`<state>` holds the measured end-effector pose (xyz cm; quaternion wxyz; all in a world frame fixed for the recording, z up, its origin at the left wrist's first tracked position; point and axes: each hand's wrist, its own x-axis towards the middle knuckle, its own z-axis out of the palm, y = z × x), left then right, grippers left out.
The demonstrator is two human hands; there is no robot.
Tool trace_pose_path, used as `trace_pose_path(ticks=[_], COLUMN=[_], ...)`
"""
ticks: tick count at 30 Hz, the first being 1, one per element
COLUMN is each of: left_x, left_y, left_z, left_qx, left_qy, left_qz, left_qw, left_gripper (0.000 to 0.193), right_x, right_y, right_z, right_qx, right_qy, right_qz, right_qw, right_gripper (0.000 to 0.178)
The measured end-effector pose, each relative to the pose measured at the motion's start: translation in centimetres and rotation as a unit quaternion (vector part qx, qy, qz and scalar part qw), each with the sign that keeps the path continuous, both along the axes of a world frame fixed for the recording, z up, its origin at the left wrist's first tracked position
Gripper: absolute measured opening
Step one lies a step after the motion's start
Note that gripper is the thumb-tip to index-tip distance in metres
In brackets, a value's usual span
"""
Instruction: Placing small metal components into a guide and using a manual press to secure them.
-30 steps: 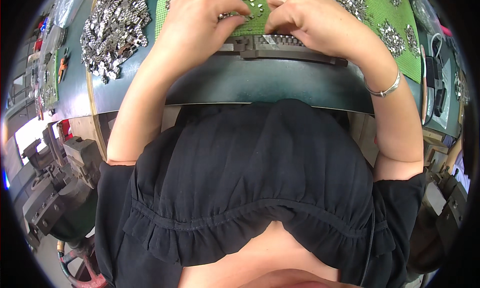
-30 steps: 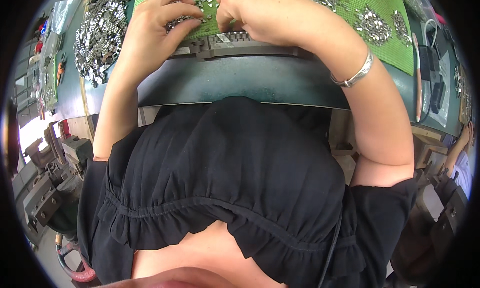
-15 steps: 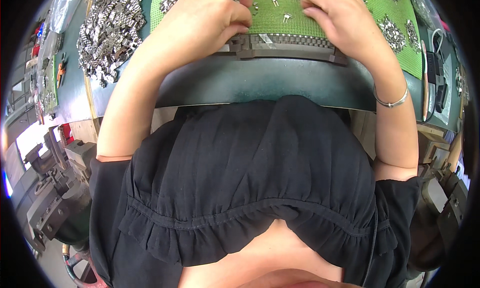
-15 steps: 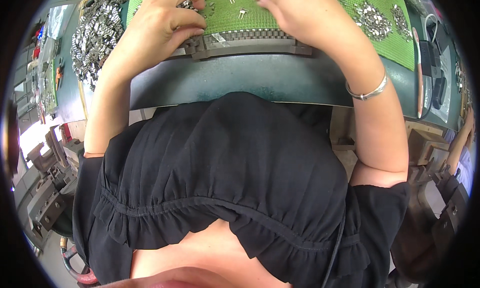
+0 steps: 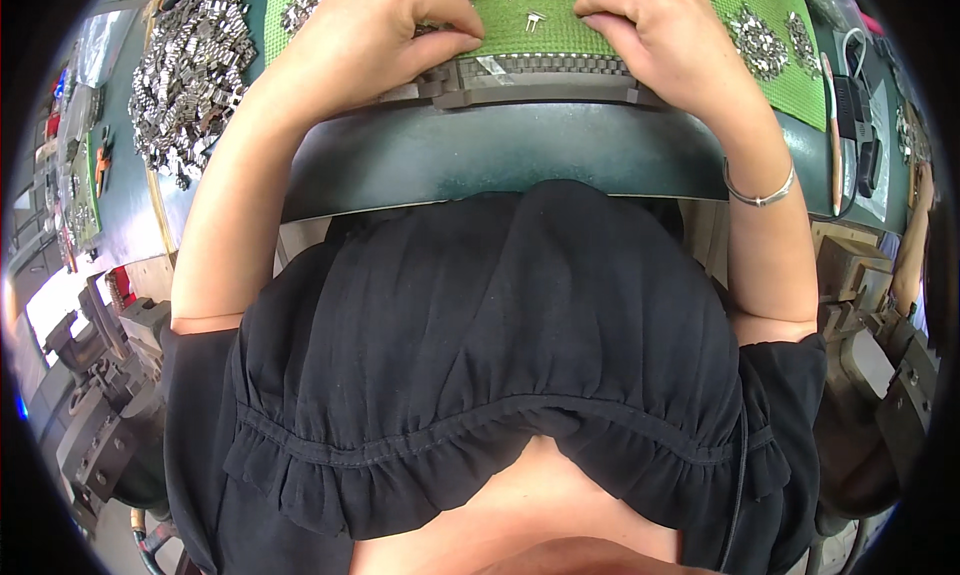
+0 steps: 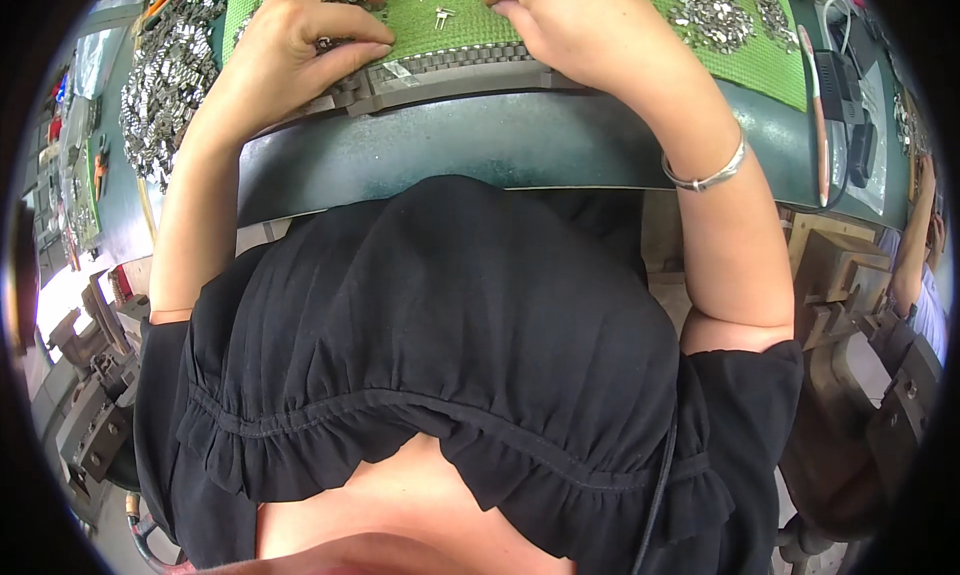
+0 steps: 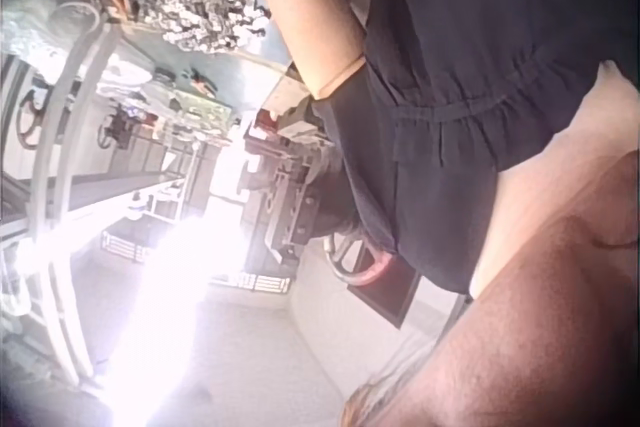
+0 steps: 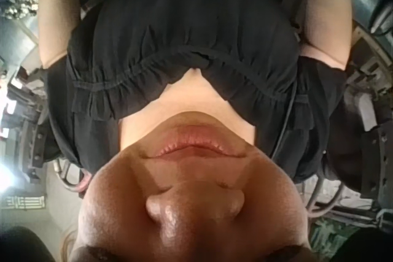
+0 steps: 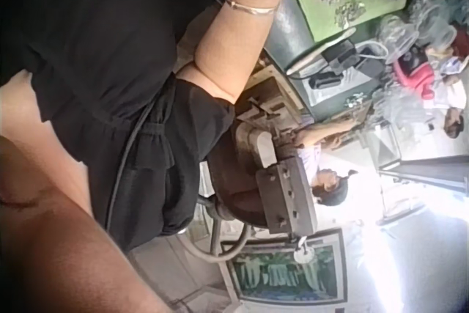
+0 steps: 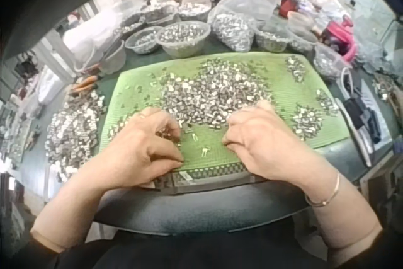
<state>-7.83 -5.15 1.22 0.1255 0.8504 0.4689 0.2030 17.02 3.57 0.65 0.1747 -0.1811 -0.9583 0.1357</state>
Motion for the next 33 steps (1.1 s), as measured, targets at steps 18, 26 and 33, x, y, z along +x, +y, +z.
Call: trace_pose_path(ticks=[18,26,33], left_x=[6.7,4.8,0.2], left_y=[-1.7,-2.3,-2.4], left_z=[-0.9,-0.1,0.5], left_qx=[-0.007,-0.067,-0.006], left_qy=[-0.037,-0.14,-0.04], left_qz=[0.08,0.048,0.147], left_qw=[0.996,0.987,0.988], left_gripper=[0.008,0.031,0.014], right_x=[0.5,0.3,0.0], right_y=[-5.1,-5.7,-4.4], right_z=[-2.0,-1.0,0.3], right_qx=[-0.043,-0.043,-0.21], right_qy=[0.153,0.097,0.044], right_qz=[-0.064,-0.088,-0.124], right_qw=[0.985,0.99,0.969], right_gripper=[0.009,0.007,0.011])
